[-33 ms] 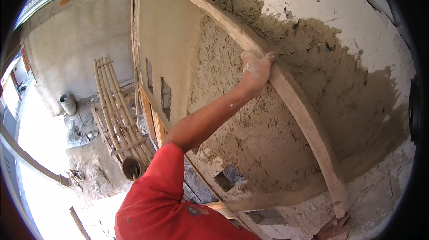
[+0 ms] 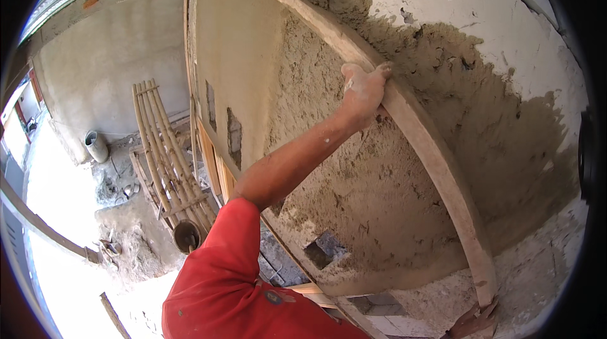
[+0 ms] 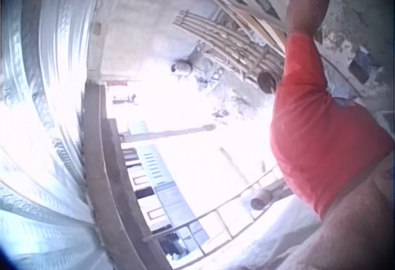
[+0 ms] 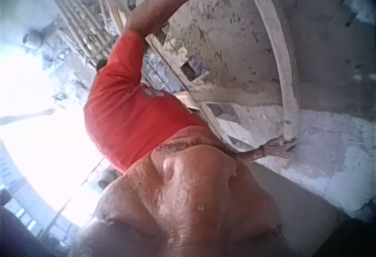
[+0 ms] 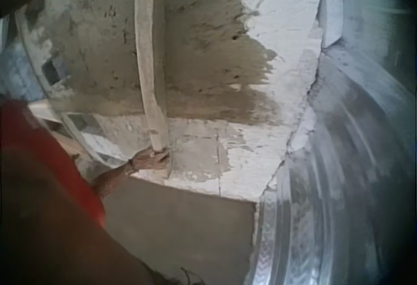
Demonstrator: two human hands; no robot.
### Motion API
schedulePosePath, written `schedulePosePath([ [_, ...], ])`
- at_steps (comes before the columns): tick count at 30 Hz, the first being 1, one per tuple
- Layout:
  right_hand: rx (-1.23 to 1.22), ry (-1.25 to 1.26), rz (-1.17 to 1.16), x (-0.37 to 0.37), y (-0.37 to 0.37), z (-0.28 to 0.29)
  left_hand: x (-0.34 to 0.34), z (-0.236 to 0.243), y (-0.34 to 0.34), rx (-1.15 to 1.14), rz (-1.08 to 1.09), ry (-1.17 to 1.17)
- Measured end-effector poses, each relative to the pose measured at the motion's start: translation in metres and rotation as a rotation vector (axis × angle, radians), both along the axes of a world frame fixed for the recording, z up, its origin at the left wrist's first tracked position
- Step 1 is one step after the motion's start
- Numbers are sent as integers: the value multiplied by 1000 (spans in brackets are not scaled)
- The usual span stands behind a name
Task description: The person applies wet mortar to a wall and smooths it out using a trowel and a long wooden leveling board.
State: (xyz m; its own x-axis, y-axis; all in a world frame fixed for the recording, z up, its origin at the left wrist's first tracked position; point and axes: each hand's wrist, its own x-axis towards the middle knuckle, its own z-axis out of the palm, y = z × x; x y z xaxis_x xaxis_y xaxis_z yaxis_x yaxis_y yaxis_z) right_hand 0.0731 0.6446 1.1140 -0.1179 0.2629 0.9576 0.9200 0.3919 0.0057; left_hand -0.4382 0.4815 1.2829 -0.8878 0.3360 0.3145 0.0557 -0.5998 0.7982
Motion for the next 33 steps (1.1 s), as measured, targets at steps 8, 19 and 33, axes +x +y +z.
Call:
schedulePosePath([
  [8, 10, -53, 93, -25, -14, 68, -29, 42, -17, 8, -90, 93],
  [19, 18, -150, 54, 5, -2, 15, -30, -78, -12, -70, -187, -64],
  [33, -115, -180, 63, 38, 14, -32, 0, -167, -9, -74, -224, -253],
])
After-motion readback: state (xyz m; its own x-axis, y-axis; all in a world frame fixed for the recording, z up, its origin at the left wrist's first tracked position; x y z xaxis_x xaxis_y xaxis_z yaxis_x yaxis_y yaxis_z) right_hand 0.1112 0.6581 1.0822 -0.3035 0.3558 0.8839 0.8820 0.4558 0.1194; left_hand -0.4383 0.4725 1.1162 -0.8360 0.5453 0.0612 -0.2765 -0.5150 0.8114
